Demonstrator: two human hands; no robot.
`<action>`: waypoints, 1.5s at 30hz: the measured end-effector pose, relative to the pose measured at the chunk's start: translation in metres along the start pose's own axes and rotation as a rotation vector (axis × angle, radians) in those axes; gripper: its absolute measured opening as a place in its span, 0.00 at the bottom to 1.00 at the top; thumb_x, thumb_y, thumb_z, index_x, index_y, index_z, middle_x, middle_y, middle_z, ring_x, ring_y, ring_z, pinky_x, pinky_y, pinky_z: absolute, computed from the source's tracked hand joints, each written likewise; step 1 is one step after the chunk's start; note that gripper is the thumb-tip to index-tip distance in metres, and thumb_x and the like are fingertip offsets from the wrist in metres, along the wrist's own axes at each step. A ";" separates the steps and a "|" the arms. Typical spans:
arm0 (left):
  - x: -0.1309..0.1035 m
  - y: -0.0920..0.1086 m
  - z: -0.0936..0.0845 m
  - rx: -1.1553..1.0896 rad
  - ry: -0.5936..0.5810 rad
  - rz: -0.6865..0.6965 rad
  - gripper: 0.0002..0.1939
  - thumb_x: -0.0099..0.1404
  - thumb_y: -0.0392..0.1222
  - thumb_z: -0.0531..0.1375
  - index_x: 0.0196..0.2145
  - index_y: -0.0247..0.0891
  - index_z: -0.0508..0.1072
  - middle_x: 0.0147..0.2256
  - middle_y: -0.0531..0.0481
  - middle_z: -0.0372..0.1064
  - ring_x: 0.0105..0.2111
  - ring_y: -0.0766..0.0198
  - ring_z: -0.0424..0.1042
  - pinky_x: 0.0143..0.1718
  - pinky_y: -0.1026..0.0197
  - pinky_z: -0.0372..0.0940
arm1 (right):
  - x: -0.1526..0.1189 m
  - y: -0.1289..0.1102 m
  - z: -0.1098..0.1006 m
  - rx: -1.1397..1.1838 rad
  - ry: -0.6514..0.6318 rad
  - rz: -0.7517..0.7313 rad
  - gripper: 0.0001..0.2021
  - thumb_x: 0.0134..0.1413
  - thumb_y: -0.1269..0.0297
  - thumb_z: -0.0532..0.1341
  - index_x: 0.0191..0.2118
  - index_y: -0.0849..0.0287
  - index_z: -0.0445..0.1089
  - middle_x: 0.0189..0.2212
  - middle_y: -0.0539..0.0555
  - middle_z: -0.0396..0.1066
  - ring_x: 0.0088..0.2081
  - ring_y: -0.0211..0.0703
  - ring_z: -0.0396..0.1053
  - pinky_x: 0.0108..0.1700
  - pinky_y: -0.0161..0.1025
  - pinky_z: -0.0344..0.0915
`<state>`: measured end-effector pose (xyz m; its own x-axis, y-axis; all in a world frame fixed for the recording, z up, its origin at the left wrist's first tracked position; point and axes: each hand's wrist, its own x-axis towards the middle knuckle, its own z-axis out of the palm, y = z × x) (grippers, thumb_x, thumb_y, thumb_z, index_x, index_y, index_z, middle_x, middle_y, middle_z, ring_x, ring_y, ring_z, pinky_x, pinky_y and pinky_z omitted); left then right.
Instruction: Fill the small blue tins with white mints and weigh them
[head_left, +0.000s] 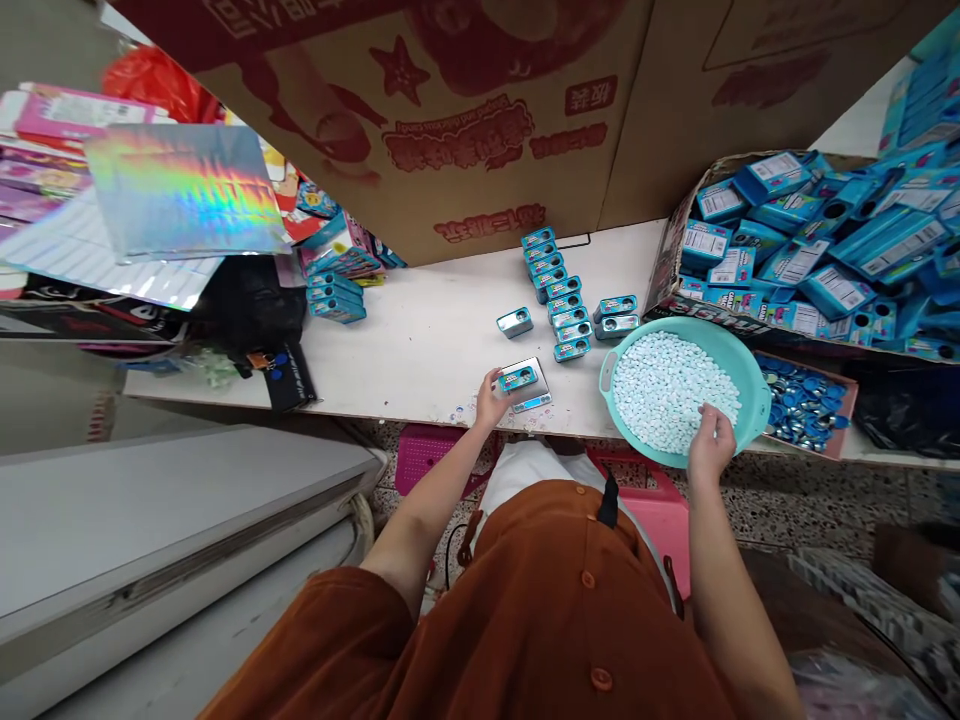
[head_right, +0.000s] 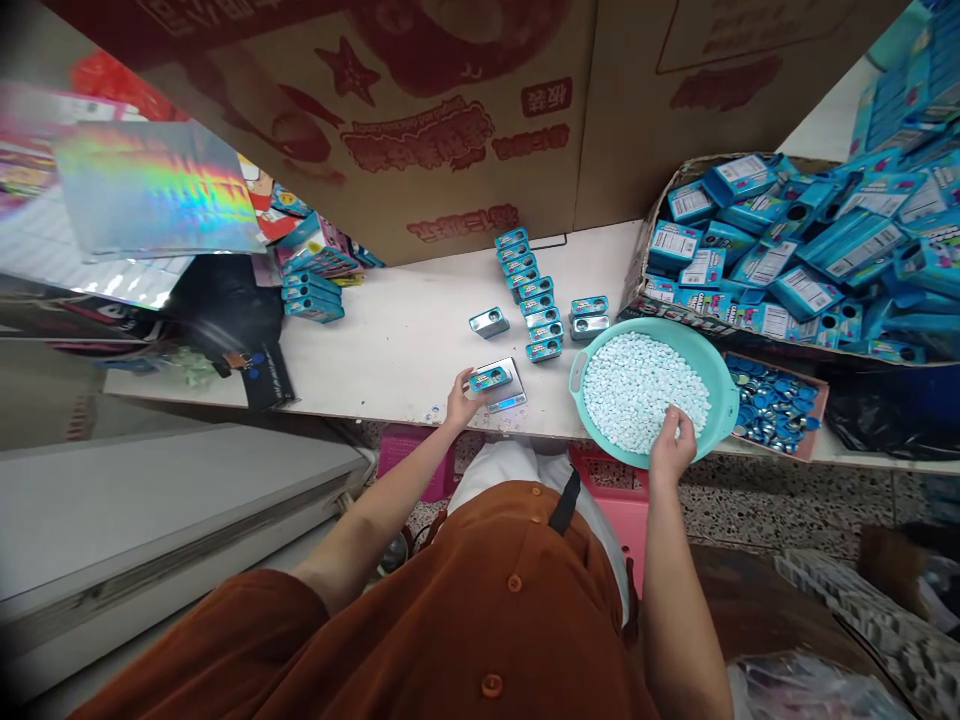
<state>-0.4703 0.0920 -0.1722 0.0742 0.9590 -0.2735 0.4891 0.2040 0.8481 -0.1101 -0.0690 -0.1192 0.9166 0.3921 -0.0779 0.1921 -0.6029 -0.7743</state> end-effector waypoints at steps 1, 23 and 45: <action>-0.006 -0.006 -0.004 0.025 0.023 -0.009 0.35 0.47 0.36 0.67 0.53 0.40 0.61 0.51 0.43 0.65 0.53 0.54 0.63 0.51 0.53 0.60 | -0.001 0.000 -0.001 -0.001 -0.005 0.003 0.24 0.55 0.47 0.50 0.41 0.61 0.72 0.39 0.58 0.73 0.44 0.48 0.68 0.49 0.45 0.60; -0.096 -0.082 -0.036 0.106 0.163 -0.265 0.26 0.48 0.41 0.67 0.46 0.38 0.67 0.45 0.44 0.68 0.47 0.57 0.67 0.51 0.52 0.61 | -0.014 0.011 0.022 -0.315 -0.377 -0.200 0.22 0.47 0.49 0.55 0.40 0.63 0.71 0.37 0.61 0.68 0.38 0.48 0.63 0.47 0.48 0.59; -0.098 -0.088 -0.043 0.249 0.119 -0.219 0.22 0.52 0.43 0.65 0.44 0.38 0.67 0.44 0.44 0.69 0.47 0.55 0.68 0.50 0.51 0.61 | 0.010 0.011 0.029 -0.590 -0.547 -0.353 0.17 0.49 0.55 0.55 0.37 0.62 0.74 0.31 0.59 0.74 0.32 0.47 0.68 0.33 0.39 0.59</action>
<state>-0.5585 -0.0118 -0.2004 -0.1501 0.9171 -0.3694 0.6801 0.3670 0.6347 -0.1086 -0.0519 -0.1466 0.5020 0.8105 -0.3020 0.7213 -0.5849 -0.3709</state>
